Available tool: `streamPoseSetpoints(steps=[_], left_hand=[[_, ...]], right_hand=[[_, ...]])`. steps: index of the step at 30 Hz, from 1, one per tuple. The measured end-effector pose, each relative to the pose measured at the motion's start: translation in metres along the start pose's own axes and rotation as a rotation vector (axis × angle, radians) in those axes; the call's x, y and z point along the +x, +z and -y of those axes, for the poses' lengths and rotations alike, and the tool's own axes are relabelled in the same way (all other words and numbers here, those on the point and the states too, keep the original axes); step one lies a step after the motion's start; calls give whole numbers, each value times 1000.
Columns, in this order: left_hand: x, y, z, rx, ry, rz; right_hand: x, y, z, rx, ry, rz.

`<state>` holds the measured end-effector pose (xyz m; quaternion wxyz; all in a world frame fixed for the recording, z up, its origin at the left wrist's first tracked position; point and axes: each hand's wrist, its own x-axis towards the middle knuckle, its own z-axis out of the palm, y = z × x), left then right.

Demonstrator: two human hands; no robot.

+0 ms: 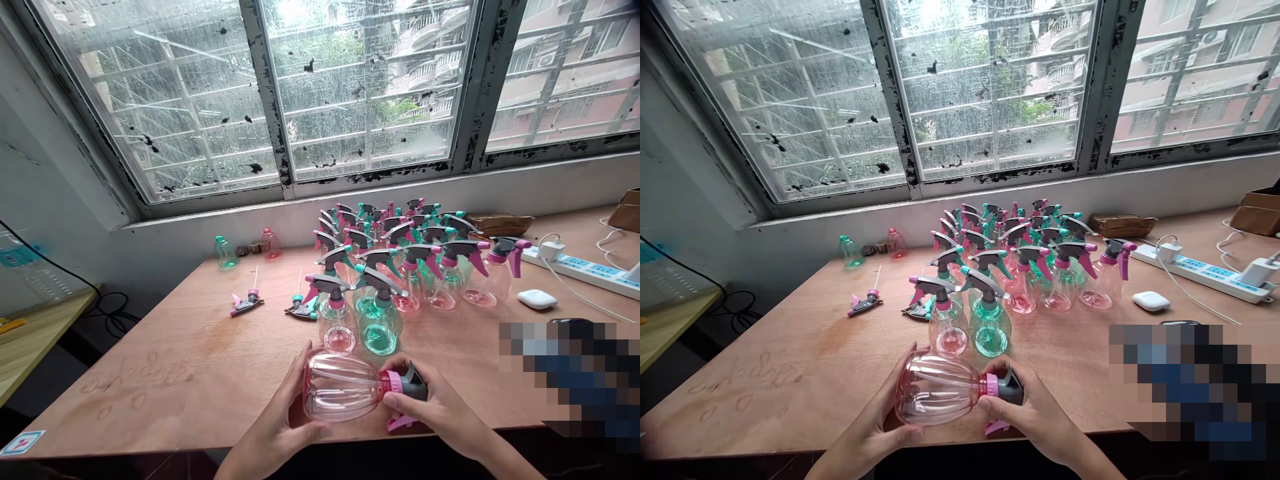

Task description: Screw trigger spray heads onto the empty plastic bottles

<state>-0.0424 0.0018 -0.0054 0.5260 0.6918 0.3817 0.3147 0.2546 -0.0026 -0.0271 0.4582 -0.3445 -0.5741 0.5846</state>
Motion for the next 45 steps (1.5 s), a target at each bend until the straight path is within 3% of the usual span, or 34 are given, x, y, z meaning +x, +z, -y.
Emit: streamPoseSetpoints(steps=[8,45], left_hand=[[1,4,-5,-49,16,20],[0,0,3,-29,23,31]], right_hand=[[-1,2,-2,85,29,-7],[0,1,4,-71,-17,-29]])
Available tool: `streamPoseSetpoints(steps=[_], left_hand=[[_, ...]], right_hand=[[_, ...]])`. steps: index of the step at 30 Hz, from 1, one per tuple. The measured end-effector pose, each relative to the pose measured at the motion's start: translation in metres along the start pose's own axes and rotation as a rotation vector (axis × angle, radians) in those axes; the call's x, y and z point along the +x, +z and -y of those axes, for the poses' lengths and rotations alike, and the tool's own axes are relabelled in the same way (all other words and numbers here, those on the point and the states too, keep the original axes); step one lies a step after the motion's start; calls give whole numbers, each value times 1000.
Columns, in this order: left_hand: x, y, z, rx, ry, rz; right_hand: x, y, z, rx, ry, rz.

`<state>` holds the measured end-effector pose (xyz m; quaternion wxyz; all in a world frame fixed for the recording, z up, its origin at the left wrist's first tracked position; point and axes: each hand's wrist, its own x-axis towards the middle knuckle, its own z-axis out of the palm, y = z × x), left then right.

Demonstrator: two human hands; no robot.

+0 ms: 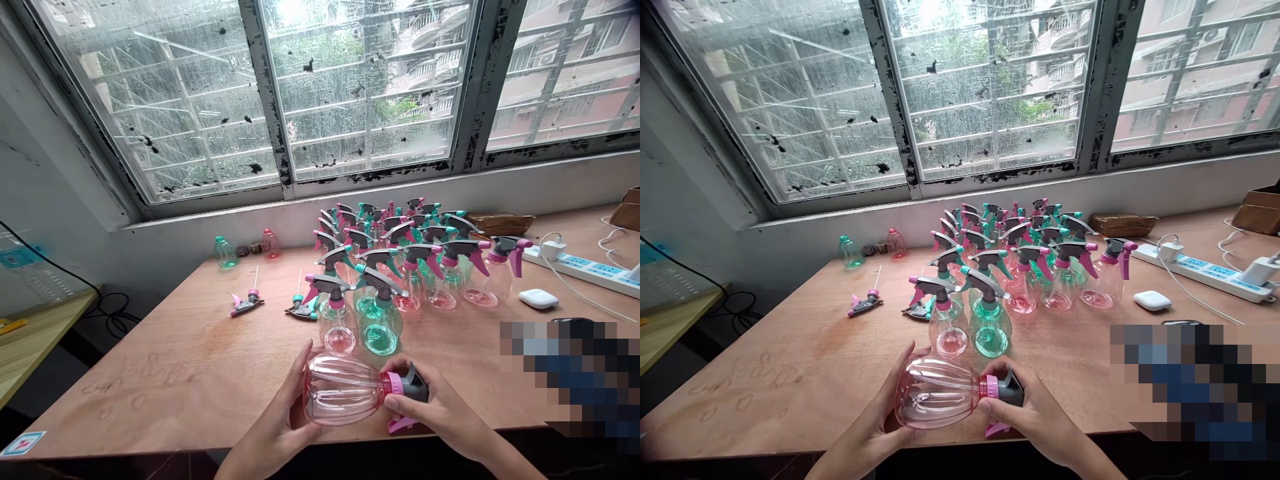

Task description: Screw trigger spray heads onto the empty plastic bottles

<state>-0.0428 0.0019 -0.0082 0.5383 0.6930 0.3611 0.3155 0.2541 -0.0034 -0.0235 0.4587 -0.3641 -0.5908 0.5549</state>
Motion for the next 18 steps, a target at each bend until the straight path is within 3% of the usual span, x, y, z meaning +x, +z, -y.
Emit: streamPoseSetpoints(steps=[18], left_hand=[[-1,1,-4,31,12,5]], right_hand=[[0,0,-1,71,31,22]])
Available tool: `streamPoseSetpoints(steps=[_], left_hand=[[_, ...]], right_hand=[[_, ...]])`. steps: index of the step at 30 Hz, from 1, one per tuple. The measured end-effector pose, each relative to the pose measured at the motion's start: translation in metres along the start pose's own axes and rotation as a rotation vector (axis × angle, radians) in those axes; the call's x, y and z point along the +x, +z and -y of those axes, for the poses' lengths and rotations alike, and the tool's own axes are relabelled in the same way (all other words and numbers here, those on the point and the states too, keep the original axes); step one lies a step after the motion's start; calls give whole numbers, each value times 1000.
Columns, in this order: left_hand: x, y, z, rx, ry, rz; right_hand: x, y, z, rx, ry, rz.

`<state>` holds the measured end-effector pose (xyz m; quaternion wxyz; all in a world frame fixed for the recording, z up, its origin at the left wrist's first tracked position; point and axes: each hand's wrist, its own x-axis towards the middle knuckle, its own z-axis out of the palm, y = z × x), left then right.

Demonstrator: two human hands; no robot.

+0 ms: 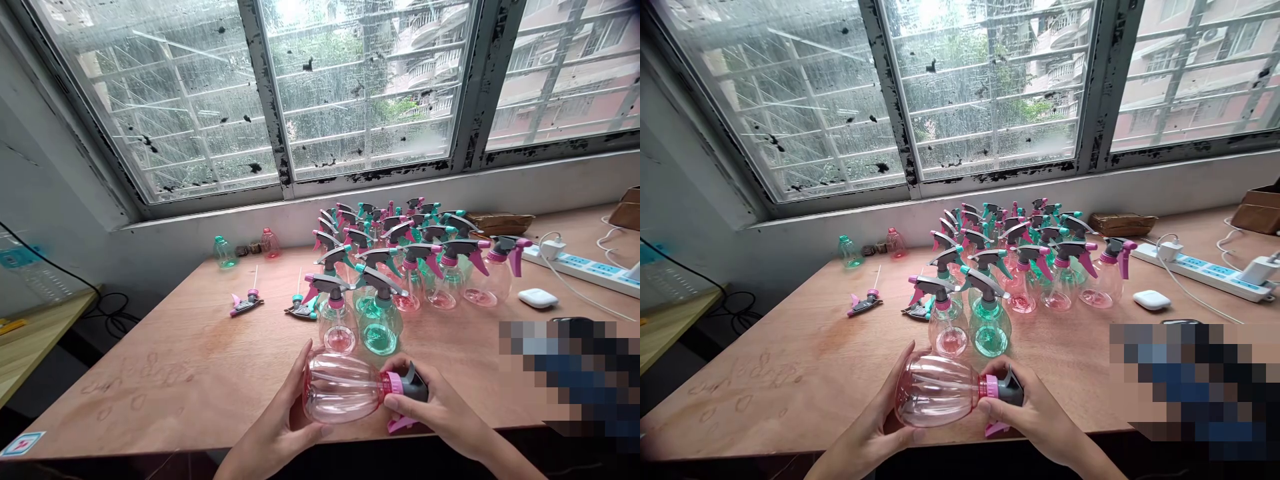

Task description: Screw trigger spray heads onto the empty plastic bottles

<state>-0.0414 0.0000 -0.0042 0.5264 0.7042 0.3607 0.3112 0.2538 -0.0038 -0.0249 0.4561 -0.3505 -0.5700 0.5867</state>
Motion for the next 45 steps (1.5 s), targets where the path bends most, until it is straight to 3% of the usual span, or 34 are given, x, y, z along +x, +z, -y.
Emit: streamPoseSetpoints(steps=[45], left_hand=[[0,-2,4,-18,-23,-9]], right_hand=[[0,-3,-2,-11,-28,27]])
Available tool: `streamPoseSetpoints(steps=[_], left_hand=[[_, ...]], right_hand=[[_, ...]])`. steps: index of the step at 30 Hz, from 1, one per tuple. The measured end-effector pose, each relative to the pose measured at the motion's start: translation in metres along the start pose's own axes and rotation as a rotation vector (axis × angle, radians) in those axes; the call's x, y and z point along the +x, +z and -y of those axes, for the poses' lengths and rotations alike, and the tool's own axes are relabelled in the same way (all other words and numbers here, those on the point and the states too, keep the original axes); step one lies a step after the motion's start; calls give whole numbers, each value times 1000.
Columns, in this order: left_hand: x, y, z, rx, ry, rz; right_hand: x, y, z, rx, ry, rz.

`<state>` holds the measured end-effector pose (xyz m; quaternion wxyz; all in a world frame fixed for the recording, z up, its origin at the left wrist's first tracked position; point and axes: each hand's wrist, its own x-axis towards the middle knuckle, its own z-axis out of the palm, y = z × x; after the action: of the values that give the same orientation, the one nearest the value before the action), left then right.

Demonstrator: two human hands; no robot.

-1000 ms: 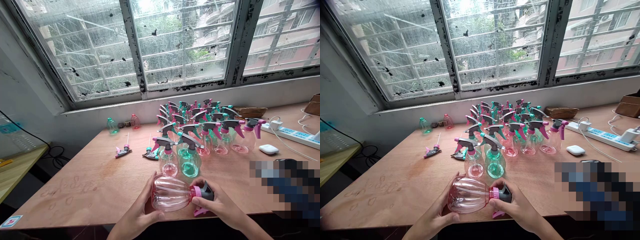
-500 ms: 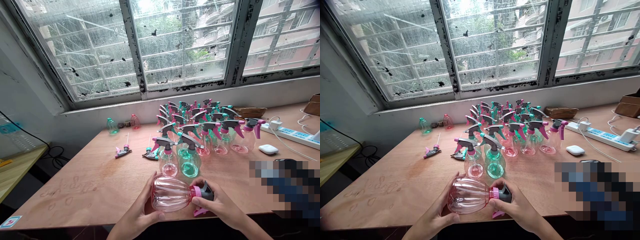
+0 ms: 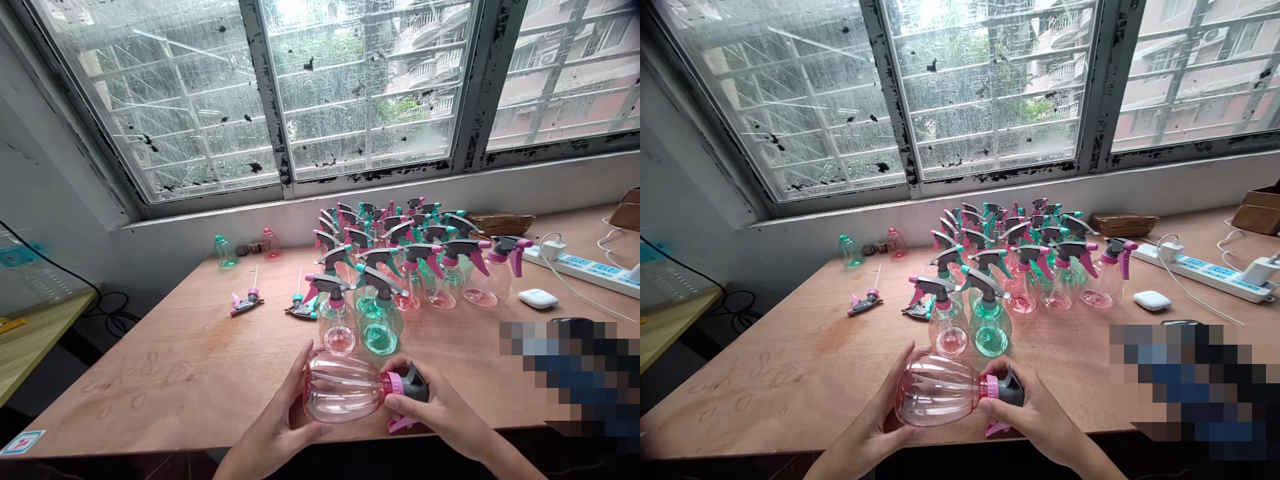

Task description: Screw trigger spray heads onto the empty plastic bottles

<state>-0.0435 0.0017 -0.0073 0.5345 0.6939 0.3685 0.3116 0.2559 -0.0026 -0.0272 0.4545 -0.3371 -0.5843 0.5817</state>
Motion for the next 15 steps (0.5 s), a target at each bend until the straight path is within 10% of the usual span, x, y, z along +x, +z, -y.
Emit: streamPoseSetpoints(steps=[15], left_hand=[[0,0,-4,-7,-1,30]], right_hand=[[-1,2,0,9,18,-17]])
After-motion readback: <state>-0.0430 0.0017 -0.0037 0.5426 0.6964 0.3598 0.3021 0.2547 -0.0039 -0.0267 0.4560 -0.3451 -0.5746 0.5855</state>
